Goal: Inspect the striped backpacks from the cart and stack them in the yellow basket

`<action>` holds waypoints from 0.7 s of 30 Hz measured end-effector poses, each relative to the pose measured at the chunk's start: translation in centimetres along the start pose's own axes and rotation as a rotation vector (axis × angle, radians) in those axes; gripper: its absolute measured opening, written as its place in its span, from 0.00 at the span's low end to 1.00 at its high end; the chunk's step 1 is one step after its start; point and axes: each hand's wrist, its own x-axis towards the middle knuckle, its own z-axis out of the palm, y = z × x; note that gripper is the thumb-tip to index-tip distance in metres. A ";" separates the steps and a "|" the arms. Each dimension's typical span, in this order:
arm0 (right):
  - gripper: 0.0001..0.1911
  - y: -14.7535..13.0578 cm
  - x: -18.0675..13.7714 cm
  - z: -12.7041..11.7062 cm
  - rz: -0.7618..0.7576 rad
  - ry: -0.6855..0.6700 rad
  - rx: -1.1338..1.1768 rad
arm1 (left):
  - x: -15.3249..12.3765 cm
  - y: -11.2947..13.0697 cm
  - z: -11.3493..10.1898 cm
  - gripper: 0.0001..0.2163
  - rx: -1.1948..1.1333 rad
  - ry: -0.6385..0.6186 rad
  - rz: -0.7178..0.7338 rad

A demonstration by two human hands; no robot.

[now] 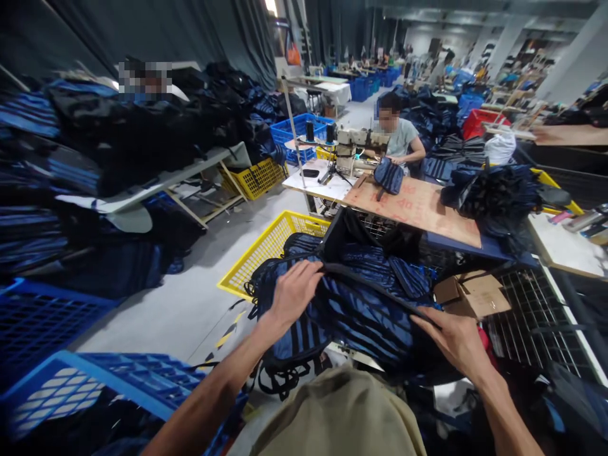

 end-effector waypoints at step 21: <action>0.32 4.3 6.7 -3.1 0.433 0.066 0.525 | -4.3 1.1 -3.3 0.24 -1.173 -0.195 -0.551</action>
